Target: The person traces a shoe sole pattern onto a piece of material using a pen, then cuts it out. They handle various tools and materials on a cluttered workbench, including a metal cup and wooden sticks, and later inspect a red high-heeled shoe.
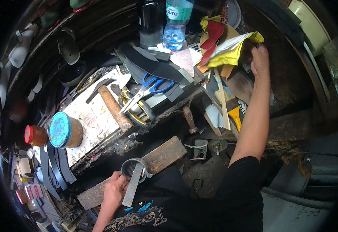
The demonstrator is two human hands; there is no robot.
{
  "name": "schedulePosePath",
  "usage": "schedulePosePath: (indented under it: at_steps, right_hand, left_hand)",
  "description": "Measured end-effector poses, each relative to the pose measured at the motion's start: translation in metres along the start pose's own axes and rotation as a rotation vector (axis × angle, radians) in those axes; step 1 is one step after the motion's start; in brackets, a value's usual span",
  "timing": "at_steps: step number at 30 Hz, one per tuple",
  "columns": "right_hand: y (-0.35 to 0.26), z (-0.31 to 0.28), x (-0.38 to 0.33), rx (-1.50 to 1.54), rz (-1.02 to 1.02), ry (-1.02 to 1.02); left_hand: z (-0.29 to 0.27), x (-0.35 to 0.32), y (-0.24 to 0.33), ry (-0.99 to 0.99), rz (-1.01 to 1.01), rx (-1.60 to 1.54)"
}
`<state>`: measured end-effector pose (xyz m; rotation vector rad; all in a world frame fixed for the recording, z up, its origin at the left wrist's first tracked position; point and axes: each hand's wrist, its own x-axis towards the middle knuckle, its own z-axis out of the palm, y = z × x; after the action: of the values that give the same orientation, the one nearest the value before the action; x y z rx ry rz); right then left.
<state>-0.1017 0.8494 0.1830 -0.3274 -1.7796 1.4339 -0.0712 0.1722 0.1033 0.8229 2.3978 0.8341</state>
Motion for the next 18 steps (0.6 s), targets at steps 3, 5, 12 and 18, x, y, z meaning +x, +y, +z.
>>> schedulePosePath:
  at_steps: [3, 5, 12, 18]
  right_hand:
    - [-0.02, 0.015, 0.013, -0.031, 0.073, -0.057]
    - [-0.038, 0.042, 0.023, -0.139, 0.072, -0.214]
    - [-0.066, 0.18, 0.01, -0.583, -0.227, -0.81]
    - [-0.059, 0.159, -0.028, -1.101, -0.231, -0.267]
  left_hand:
    - [0.002, 0.0, 0.0, 0.019, 0.016, 0.002]
    - [0.003, 0.001, 0.001, 0.023, 0.02, -0.011]
    - [0.002, 0.003, 0.008, 0.015, 0.014, 0.009]
    - [0.001, 0.003, 0.009, 0.02, 0.013, 0.005]
